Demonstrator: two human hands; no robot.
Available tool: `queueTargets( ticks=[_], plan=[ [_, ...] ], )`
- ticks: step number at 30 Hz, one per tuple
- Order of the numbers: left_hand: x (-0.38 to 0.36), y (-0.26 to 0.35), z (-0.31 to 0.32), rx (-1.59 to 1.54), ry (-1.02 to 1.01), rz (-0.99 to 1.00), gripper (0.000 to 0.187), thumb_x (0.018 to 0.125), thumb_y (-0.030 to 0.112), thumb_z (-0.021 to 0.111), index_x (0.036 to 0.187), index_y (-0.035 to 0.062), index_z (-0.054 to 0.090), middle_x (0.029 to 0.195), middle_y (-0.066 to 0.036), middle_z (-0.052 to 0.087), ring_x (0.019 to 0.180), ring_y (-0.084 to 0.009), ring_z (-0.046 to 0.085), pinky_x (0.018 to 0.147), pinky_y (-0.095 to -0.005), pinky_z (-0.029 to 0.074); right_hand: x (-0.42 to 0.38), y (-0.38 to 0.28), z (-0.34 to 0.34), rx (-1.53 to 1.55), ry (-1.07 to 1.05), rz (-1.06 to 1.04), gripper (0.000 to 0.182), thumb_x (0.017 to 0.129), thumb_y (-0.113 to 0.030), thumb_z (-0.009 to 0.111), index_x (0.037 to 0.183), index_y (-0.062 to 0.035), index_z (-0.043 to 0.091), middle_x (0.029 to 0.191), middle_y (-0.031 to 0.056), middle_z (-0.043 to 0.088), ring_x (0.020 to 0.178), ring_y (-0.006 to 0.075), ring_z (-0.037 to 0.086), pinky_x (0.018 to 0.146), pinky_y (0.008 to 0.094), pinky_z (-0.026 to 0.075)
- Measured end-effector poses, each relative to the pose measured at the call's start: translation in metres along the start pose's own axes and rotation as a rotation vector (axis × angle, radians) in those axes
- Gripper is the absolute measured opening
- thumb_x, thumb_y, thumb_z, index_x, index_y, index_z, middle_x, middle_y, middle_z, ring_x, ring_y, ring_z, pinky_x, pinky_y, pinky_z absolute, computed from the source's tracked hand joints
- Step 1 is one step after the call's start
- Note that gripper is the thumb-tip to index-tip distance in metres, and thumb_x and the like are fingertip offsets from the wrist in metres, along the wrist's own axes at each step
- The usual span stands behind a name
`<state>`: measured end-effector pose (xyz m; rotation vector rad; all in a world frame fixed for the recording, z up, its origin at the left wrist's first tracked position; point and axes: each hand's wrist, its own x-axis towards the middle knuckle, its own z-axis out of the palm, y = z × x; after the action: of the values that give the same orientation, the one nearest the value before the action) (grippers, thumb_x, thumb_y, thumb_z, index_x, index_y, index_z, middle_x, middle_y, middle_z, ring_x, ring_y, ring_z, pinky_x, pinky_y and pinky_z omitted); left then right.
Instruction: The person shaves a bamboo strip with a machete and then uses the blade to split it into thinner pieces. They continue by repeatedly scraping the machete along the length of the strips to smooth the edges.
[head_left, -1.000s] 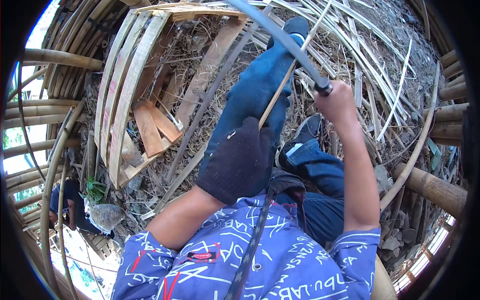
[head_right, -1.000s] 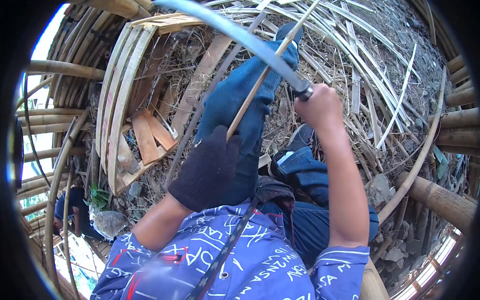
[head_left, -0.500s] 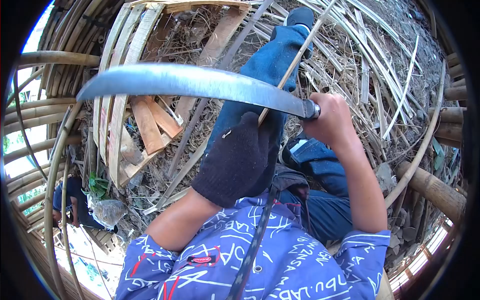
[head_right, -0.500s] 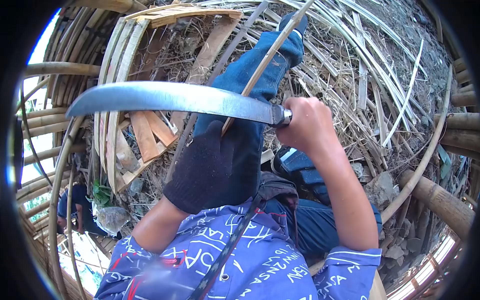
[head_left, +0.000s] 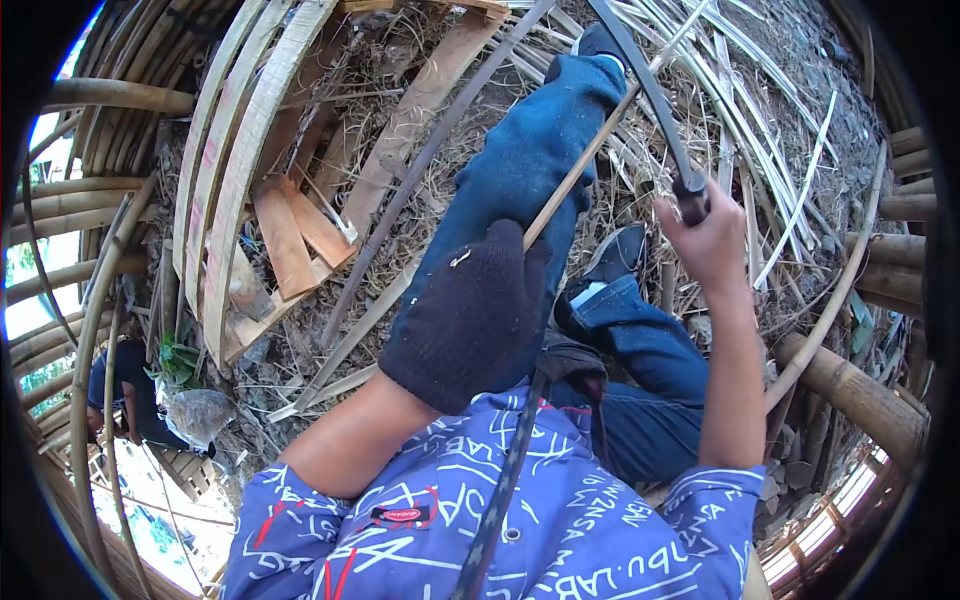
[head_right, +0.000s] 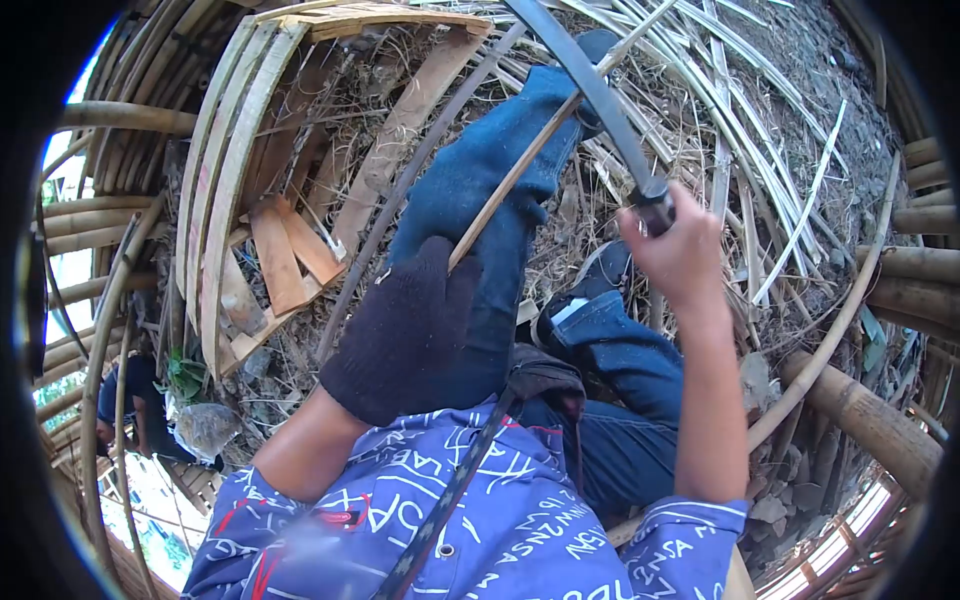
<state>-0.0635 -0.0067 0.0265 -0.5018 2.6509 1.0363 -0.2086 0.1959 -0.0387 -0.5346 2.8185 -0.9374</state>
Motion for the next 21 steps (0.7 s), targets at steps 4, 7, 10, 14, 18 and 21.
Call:
queueTargets(
  ticks=[4,7,10,14,18,21],
  plan=[
    [0.0,-0.008,0.003,0.148,-0.005,0.138,0.017,0.091,0.016,0.05,0.092,-0.0007,0.053,0.08,-0.024,0.055,0.069,-0.0402,0.06,0.056,-0.0488,0.046,-0.024,-0.022,0.014,0.162,-0.137,0.001,0.024,0.07,-0.023,0.073,0.081,-0.0041,0.063,0.064,0.0114,0.062,0.057,0.025,0.063,0.055,0.0368,0.048],
    [-0.002,-0.01,0.003,0.224,0.017,0.216,0.017,0.09,0.015,0.05,0.094,-0.0009,0.054,0.079,-0.023,0.055,0.07,-0.0392,0.06,0.057,-0.0482,0.045,-0.021,-0.017,0.034,-0.084,-0.027,-0.159,0.017,0.068,-0.017,0.07,0.077,-0.0043,0.064,0.068,0.0137,0.064,0.061,0.0314,0.063,0.057,0.0403,0.049],
    [-0.006,-0.003,-0.003,0.226,0.087,0.306,0.014,0.088,0.012,0.05,0.092,-0.0003,0.055,0.085,-0.019,0.051,0.071,-0.0347,0.059,0.057,-0.0458,0.046,-0.015,-0.025,0.033,-0.182,0.084,-0.078,0.012,0.065,-0.014,0.067,0.071,-0.0042,0.064,0.07,0.0165,0.064,0.065,0.0364,0.062,0.06,0.0447,0.05],
    [-0.001,-0.006,-0.003,0.327,0.145,0.428,0.016,0.089,0.015,0.051,0.088,-0.0001,0.055,0.081,-0.022,0.054,0.07,-0.0385,0.059,0.057,-0.0475,0.046,-0.022,-0.015,0.037,-0.073,0.159,-0.2,0.014,0.065,-0.013,0.068,0.073,-0.0044,0.06,0.068,0.0171,0.062,0.062,0.0368,0.061,0.058,0.0447,0.049],
    [-0.001,-0.005,-0.002,0.185,0.11,0.32,0.019,0.09,0.019,0.051,0.091,0.0004,0.056,0.075,-0.027,0.057,0.071,-0.0432,0.058,0.06,-0.0497,0.045,-0.039,-0.018,0.043,0.053,0.144,-0.276,0.017,0.064,-0.012,0.07,0.073,-0.0051,0.057,0.063,0.0151,0.059,0.06,0.035,0.061,0.056,0.0434,0.048],
    [-0.001,-0.006,-0.001,0.057,0.095,0.234,0.02,0.091,0.018,0.05,0.097,0.0006,0.058,0.076,-0.028,0.059,0.074,-0.0441,0.059,0.061,-0.0496,0.045,-0.043,-0.02,0.047,-0.008,0.147,-0.272,0.019,0.063,-0.013,0.072,0.07,-0.0047,0.055,0.064,0.0154,0.059,0.06,0.0348,0.061,0.054,0.042,0.048]
  ],
)
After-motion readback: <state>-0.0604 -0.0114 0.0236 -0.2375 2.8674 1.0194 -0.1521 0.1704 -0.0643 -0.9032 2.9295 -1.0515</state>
